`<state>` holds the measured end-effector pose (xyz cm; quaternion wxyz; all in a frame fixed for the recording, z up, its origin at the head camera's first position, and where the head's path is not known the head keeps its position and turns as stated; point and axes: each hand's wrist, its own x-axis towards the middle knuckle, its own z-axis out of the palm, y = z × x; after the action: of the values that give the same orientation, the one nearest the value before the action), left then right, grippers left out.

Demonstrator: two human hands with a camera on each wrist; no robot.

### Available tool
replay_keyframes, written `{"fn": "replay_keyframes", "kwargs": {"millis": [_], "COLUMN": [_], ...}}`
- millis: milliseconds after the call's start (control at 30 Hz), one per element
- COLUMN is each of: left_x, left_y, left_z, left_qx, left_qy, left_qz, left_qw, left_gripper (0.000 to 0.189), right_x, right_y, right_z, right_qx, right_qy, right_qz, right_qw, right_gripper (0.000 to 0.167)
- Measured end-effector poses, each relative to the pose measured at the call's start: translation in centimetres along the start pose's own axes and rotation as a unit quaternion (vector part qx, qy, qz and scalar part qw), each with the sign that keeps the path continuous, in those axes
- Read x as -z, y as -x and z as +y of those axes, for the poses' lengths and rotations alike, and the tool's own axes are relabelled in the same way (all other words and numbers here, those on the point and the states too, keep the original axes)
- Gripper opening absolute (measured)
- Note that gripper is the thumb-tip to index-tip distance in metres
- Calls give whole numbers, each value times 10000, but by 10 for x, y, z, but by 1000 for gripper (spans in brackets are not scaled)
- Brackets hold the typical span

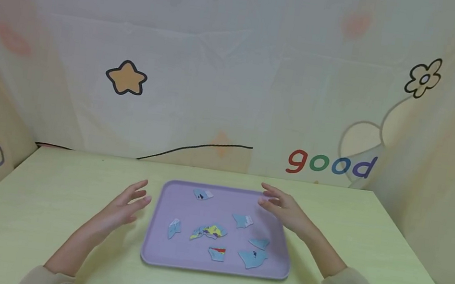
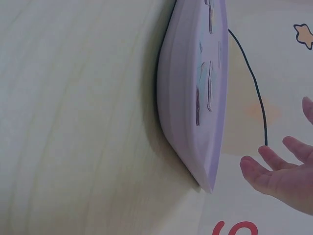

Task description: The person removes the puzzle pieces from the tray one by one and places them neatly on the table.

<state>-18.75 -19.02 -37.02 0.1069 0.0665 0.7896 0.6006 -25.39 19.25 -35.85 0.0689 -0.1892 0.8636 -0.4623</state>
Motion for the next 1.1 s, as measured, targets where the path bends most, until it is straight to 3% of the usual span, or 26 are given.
{"fn": "replay_keyframes", "kwargs": {"millis": [167,433,1100], "left_x": [-2,-4,-12], "left_y": [-2,-6,-19], "left_z": [-6,-12,-18], "left_qx": [57,90,681], "left_qy": [8,-73,-272], "left_qz": [-79,-259,-52], "left_qw": [10000,9996,9973], "left_gripper": [67,64,55], "right_x": [-4,-9,-17], "right_y": [-5,-9,-17], "right_z": [2,7,19], "right_qx": [-138,-389,13], "right_qy": [149,462,1000], "right_qz": [167,42,-619], "right_qw": [9997,9982,9931], "right_gripper": [61,53,40]}}
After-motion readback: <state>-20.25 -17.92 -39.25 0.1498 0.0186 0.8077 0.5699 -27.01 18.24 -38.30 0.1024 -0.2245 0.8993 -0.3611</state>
